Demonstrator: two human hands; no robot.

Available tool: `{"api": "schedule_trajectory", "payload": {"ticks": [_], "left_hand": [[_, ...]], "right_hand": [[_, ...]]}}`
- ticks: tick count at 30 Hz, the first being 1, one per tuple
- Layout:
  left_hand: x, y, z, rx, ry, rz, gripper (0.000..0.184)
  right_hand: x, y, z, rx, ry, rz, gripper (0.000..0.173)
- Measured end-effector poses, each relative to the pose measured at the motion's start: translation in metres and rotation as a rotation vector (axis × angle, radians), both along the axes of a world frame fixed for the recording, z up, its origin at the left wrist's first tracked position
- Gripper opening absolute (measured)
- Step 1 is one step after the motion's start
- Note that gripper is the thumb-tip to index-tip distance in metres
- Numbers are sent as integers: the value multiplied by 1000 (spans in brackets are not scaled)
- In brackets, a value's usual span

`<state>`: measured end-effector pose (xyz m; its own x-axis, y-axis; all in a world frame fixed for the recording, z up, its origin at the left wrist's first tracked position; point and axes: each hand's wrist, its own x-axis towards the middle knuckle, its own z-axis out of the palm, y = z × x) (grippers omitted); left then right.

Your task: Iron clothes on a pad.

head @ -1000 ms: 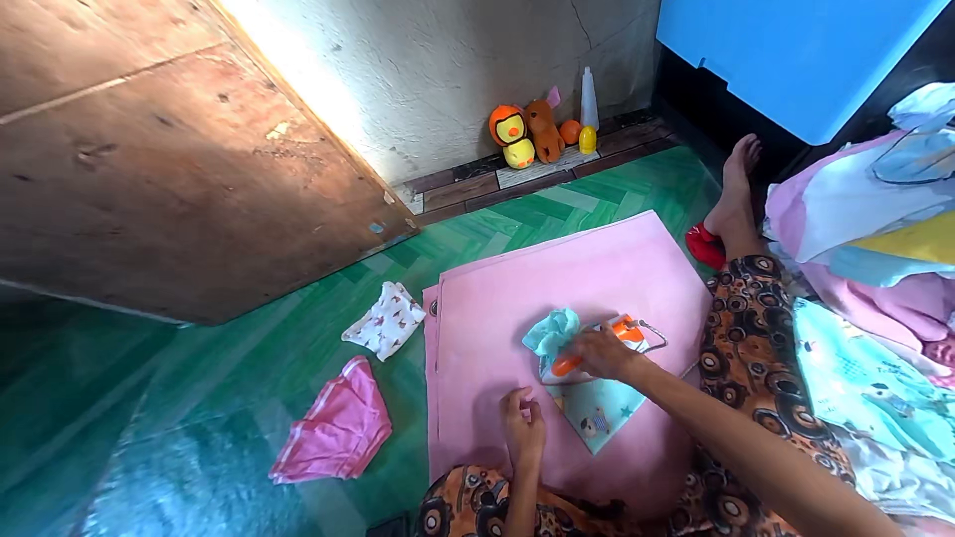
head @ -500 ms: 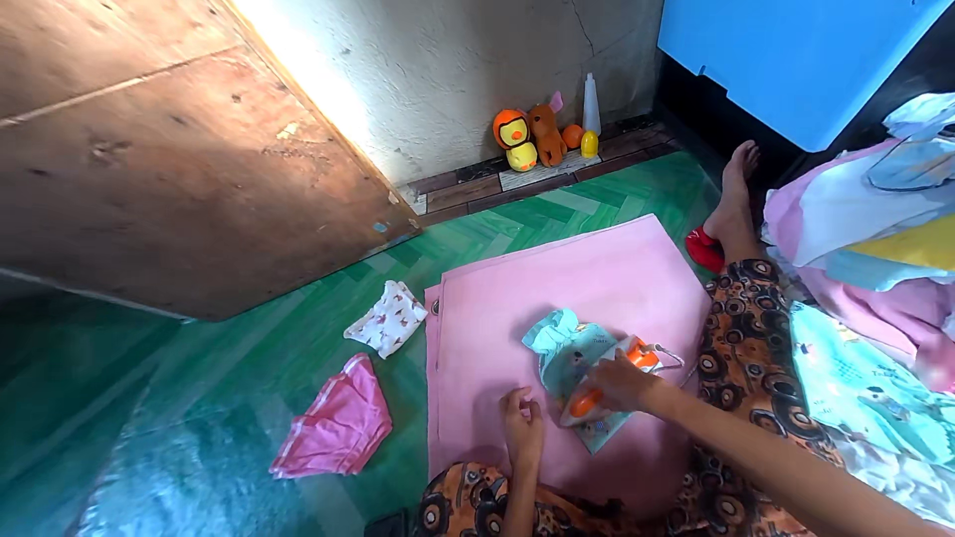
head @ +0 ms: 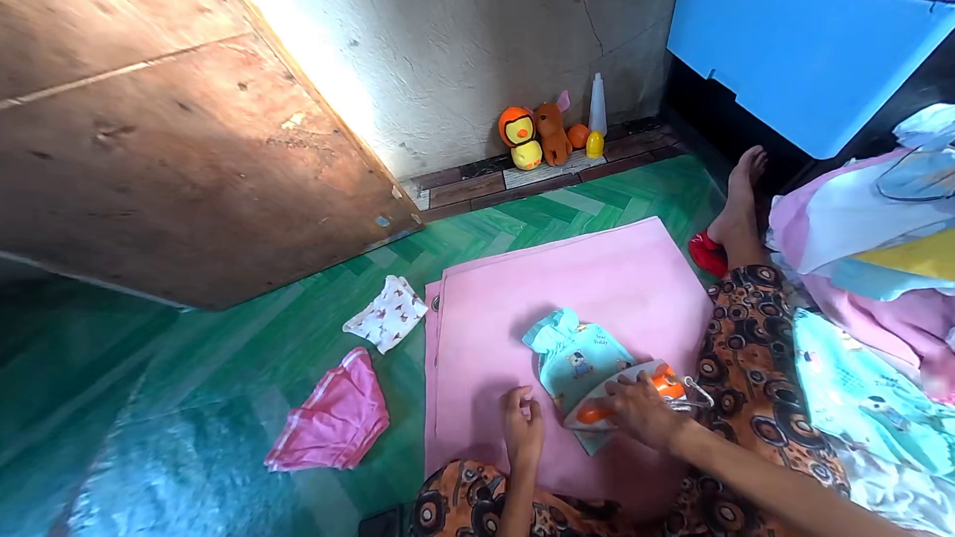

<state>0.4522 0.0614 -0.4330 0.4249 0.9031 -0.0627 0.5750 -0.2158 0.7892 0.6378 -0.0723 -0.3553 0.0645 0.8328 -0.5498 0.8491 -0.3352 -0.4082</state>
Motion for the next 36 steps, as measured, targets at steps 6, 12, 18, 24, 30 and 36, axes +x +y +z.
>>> {"api": "schedule_trajectory", "payload": {"ticks": [6, 12, 18, 24, 30, 36], "left_hand": [[1, 0, 0, 3, -5, -1, 26], [0, 1, 0, 13, 8, -4, 28], [-1, 2, 0, 9, -11, 29, 28], [1, 1, 0, -18, 0, 8, 27], [2, 1, 0, -13, 6, 8, 26], [-2, 2, -4, 17, -6, 23, 30]], "right_hand": [[-11, 40, 4, 4, -21, -155, 47], [-25, 68, 6, -24, 15, -163, 50], [-37, 36, 1, -35, 84, -165, 53], [-49, -10, -16, 8, 74, -119, 53], [-53, 6, -14, 13, 29, -115, 52], [-45, 57, -9, 30, 23, -152, 53]]}}
